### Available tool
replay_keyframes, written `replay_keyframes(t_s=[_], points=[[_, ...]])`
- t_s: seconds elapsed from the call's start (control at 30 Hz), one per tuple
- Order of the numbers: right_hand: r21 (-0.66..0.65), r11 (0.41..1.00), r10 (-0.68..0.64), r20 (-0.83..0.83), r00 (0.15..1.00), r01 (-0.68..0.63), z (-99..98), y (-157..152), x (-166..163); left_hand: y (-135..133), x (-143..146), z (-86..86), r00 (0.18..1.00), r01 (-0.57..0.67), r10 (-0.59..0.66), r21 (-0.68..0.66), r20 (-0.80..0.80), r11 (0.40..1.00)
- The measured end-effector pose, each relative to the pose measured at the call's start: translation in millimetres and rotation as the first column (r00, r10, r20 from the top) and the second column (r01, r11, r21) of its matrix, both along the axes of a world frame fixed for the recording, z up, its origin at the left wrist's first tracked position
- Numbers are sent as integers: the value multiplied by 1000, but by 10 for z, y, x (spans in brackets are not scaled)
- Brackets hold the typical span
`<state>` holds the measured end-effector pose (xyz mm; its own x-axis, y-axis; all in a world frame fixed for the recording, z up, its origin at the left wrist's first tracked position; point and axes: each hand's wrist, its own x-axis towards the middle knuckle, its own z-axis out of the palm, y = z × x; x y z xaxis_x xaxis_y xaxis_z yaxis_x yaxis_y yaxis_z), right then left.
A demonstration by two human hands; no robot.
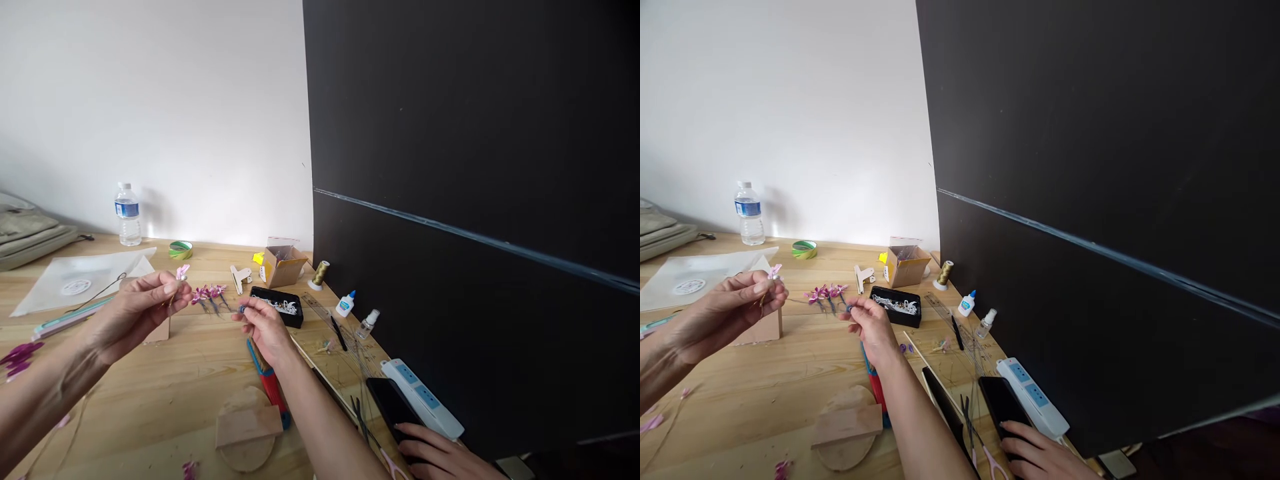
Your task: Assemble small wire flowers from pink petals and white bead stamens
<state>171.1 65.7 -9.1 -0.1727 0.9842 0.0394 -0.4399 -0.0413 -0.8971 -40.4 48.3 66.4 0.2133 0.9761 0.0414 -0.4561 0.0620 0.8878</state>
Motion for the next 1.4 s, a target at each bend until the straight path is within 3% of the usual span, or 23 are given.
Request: replay_keyframes(t_s=[0.2,0.6,0.87,1.03,1.27,1.33,1.4], points=[[-38,995,-99,-77,992,96,-11,30,59,16,-192,-65,993,-9,10,12,-117,1000],[-88,995,-42,-23,999,40,211,-21,178,14,-318,-97,969,-62,67,30,-239,998],[-58,990,136,67,988,-132,398,-63,307,-52,-310,112,935,-213,200,-13,-291,977],[-53,975,222,98,970,-217,458,-82,410,-43,-339,156,934,-223,209,-17,-291,975],[-44,845,531,183,827,-533,419,-154,516,46,-350,186,933,-227,230,45,-275,973],[-26,815,574,174,800,-579,390,-182,509,71,-324,183,939,-222,231,63,-257,973],[-43,825,554,259,791,-564,353,-199,480,90,-289,170,946,-205,219,81,-241,975]])
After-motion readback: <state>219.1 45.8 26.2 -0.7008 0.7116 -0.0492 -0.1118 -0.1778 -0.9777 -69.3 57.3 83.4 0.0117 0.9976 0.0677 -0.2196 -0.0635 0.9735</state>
